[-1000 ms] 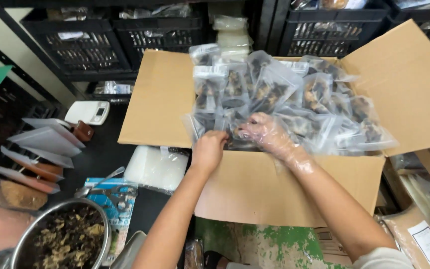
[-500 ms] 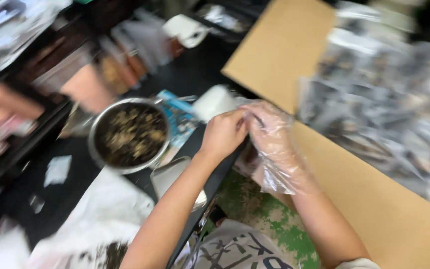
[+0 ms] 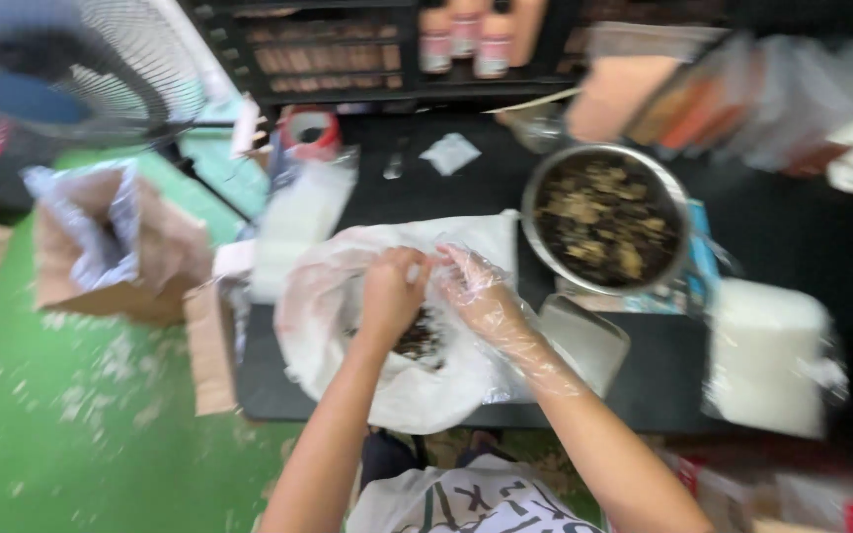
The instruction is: The person puts dried food items from a large bag and a bowl into small plastic bags, weighs the bags on a digital scale, and seals them.
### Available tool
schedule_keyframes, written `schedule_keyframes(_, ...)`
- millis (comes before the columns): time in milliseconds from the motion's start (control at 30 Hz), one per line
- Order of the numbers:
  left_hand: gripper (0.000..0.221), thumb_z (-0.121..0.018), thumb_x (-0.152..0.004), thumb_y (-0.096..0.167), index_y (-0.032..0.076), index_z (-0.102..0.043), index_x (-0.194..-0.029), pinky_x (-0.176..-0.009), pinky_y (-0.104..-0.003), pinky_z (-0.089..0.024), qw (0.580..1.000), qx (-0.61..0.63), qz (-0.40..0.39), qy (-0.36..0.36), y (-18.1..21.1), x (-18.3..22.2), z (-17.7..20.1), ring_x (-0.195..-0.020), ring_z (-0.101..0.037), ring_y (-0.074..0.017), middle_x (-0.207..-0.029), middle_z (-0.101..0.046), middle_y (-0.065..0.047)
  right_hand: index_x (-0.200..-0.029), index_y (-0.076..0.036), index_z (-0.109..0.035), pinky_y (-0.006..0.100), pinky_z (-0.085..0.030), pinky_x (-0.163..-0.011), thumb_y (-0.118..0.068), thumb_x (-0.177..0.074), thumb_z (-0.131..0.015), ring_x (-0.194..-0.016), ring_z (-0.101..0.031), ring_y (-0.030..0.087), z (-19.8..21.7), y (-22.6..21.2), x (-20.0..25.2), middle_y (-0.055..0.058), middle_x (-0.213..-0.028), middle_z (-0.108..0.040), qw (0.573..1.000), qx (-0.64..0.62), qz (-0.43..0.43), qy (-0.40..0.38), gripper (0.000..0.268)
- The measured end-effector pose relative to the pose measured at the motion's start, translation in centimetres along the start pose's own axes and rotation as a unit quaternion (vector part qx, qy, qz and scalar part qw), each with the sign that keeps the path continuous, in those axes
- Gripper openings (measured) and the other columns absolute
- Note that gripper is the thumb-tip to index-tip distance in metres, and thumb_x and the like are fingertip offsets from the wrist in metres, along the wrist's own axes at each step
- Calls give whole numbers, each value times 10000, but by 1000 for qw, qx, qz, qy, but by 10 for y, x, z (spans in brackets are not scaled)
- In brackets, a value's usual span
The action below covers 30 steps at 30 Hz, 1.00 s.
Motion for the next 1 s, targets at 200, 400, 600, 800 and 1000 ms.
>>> schedule_keyframes(200, 176, -545, -1052, 164, 68, -659, -1147, -943, -571, -490, 959, 34, 224, 170, -214, 25, 106, -1072, -652, -484, -1036, -717, -263, -1355, -178, -620, 421, -591, -927, -159, -852, -705, -1071, -683, 305, -118, -54, -9, 154, -1220, -683, 990, -71, 38, -113, 510)
schedule_keyframes(400, 979, -860, -763, 173, 352, -338, -1572, -1162, -639, -338, 932, -189, 207, -228, -294, 35, 78, -1531, -258, -364, -1666, -281, -116, -1305, -236, -672, 352, -612, -925, -261, -867, -720, -1083, -701, 276, -166, -36, 5, 111, -1151, -699, 986, 11, -53, -156, 442)
schedule_keyframes(600, 776, -773, -861, 233, 276, -391, -1535, -1202, -510, -358, 906, -272, 77, -316, -273, 39, 87, -1511, -315, -330, -1599, -356, -130, -1320, -233, -682, 351, -577, -948, -203, -916, -687, -1040, -704, 265, -167, -53, 6, 100, -1197, -690, 988, -48, -84, -120, 405)
schedule_keyframes(800, 616, -649, -970, 246, 175, -425, -1539, -1196, -496, -403, 927, -180, 41, -325, -284, 39, 87, -1458, -400, -406, -1542, -445, -210, -1347, -240, -641, 361, -595, -945, -177, -939, -687, -1109, -686, 263, -164, -86, 11, 89, -1255, -667, 966, -74, -220, -111, 416)
schedule_keyframes(1000, 238, -579, -1043, 238, 140, -748, -1180, -884, -407, -614, 971, -41, 127, -198, -349, 39, 50, -1042, -736, -312, -1097, -767, -123, -1314, -105, -670, 453, -555, -987, -260, -929, -699, -1173, -660, 333, -168, -73, 10, 193, -1224, -692, 989, -103, -55, -94, 416)
Point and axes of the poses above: each hand's wrist, its own x-axis away from the middle knuckle, its own z-axis out of the back of the hand, y = z × x, the point moved 3 cm from there along -x, towards the middle knuckle
